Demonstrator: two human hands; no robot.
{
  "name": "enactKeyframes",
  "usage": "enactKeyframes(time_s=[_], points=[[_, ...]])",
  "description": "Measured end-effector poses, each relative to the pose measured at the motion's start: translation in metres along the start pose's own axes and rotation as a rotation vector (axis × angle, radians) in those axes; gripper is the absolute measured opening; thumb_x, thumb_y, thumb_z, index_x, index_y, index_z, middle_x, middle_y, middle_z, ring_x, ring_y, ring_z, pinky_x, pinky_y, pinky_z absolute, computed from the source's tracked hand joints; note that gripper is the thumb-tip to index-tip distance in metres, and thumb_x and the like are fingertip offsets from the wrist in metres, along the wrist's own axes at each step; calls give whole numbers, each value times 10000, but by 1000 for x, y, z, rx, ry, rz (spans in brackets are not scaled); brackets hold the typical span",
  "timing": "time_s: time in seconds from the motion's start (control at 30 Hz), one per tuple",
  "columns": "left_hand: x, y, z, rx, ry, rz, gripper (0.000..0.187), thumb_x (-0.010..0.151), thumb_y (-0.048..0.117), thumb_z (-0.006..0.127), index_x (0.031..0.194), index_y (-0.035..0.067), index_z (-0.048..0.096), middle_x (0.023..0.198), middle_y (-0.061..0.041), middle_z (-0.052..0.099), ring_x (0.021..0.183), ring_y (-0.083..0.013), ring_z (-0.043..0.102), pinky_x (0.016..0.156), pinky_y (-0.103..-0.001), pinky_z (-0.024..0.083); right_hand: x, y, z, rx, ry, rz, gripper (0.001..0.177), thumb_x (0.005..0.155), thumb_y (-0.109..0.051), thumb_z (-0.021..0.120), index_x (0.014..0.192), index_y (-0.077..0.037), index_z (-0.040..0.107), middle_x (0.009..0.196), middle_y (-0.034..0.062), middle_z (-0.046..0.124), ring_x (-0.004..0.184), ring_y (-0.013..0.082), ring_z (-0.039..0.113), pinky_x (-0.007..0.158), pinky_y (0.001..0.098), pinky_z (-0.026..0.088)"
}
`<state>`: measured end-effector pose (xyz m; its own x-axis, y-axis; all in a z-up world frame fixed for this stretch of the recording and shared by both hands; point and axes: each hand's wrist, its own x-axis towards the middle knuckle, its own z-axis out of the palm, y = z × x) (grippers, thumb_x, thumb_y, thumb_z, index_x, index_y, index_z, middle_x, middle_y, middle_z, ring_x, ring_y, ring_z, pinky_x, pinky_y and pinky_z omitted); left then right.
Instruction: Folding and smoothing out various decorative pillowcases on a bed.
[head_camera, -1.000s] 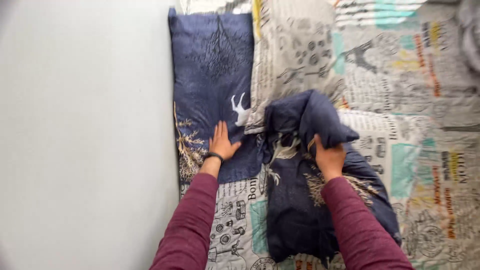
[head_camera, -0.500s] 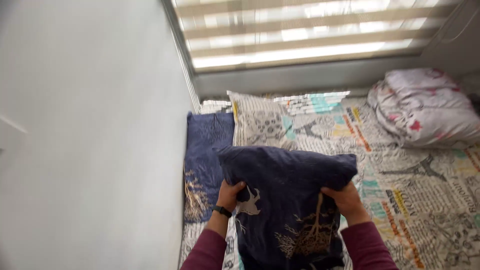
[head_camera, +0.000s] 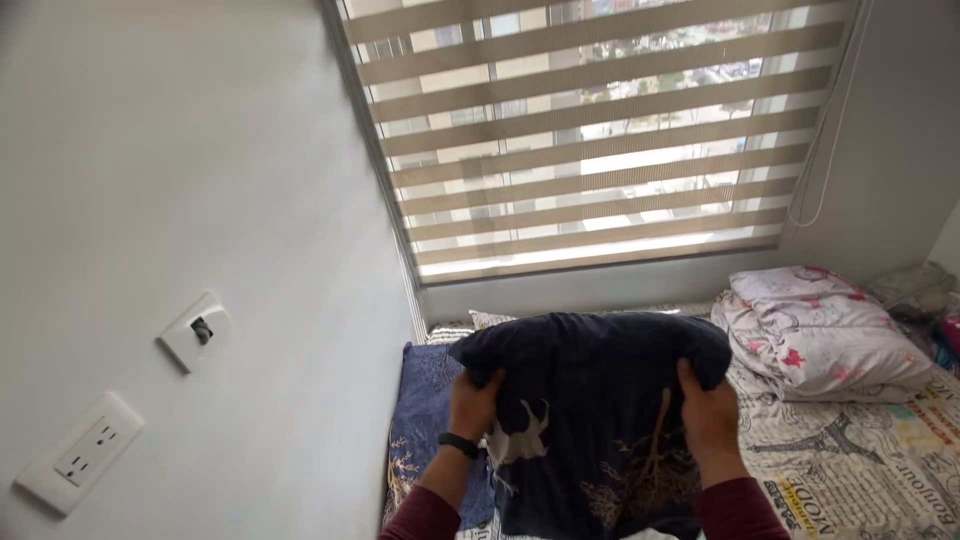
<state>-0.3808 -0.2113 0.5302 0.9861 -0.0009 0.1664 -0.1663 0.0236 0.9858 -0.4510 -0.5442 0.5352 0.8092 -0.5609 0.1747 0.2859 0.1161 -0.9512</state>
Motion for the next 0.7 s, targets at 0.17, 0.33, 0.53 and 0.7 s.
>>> enactKeyframes(time_s=[0.17,0.33,0.53,0.7], points=[[-31,28,66,994,-160,499,236,942,274,674,991,55,749,862,-181,745,778,-365,703,740,-493,560,-60,-32,52,-392,-361,-195,522,947,-424,615,1275,-24,683,1241,140,739,1158,255,689,985,366,515],[-33,43,93,1320,-185,684,247,882,285,681,702,121,724,689,-80,695,652,-265,701,649,-424,541,-94,-52,89,-705,-447,-400,990,755,-619,760,1414,47,441,1389,230,533,1317,377,496,1077,449,408],[-30,59,86,1410,-162,731,304,886,306,675,650,118,711,633,-74,685,593,-248,691,630,-426,536,-103,-63,75,-782,-543,-431,1272,604,-648,887,1465,67,283,1442,266,420,1358,418,418,1100,479,385],[-43,89,58,1469,-41,735,186,899,216,651,766,109,723,809,-106,718,799,-261,707,698,-427,564,-94,-59,62,-412,-429,-338,799,774,-420,833,1371,6,518,1268,153,678,1169,288,665,1011,389,526]])
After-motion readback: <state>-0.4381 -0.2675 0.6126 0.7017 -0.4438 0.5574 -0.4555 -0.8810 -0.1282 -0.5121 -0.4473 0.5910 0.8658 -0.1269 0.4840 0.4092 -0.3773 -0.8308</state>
